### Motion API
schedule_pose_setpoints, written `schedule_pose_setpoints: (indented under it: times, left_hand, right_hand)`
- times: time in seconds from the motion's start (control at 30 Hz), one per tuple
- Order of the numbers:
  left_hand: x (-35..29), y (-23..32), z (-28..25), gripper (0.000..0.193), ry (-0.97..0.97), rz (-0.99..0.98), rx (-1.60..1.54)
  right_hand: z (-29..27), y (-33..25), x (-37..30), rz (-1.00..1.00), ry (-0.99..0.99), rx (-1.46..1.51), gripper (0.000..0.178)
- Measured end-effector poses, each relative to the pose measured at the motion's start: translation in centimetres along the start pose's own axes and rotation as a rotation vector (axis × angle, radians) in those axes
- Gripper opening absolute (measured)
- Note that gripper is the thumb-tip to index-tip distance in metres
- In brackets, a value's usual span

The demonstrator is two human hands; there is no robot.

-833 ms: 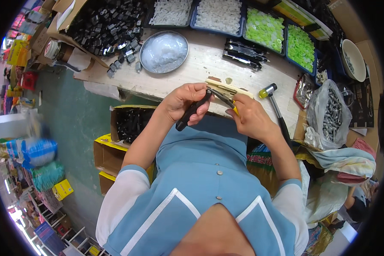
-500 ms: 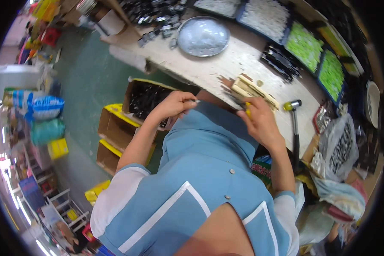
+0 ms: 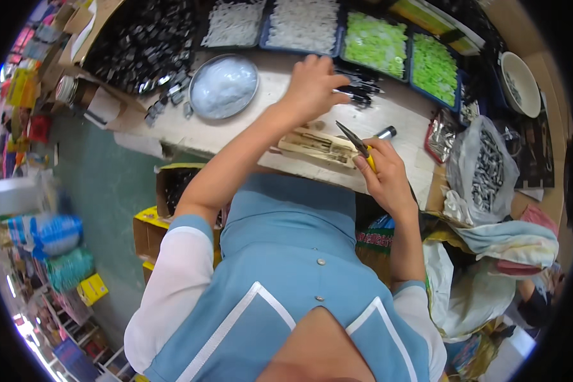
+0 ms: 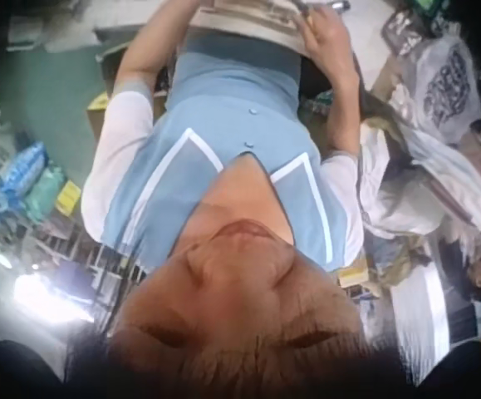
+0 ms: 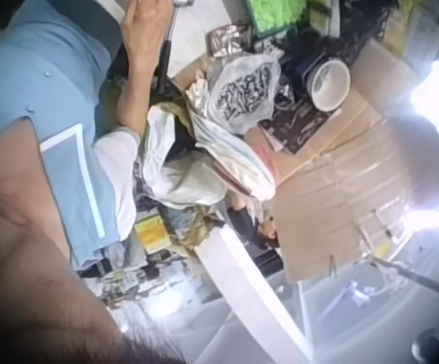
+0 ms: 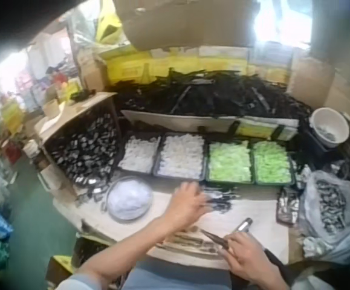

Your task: Assembling small plastic toy components using hand tools like a hammer and pliers at a factory workbench.

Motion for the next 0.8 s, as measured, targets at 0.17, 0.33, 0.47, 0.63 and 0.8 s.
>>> schedule_pose_setpoints:
  times: [0.17,0.33,0.47,0.63,0.8]
  left_hand:
    - [3.6,3.5,5.7,0.025,-0.047,0.103,0.262]
    - [2.5,1.3,4.3,0.022,0.148,0.125,0.079]
    - [-0.7,-3.2,-1.6,0.021,0.19,-0.318,-0.737]
    - [-6.7,-1.9,-2.6,0.032,-0.046,-0.525,-1.262]
    - [-9.3,-0.9,-3.6,0.029,-0.034,-0.573,-1.101]
  right_hand:
    - [-1.6,1.1,-1.2,0.063,0.072,-0.053,0.017]
    - [-1.9,2.1,-1.5,0.084,0.103,-0.048,0.017]
    - [-1.2,2.0,-0.7,0.119,0.077,-0.019,0.018]
    - [1.4,0.3,1.7,0.031,0.051,0.031,0.021]
    - [3.3,-1.2,2.9,0.004,-0.037,0.034,0.024]
Point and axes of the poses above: each hand's wrist, its own x-axis towards the middle knuckle, its own z-axis out of the palm, y = z × x, the point moved 6 cm from there along x, towards the middle knuckle, and after that the axes turned 10 degrees about x, right-handed, at the moved point
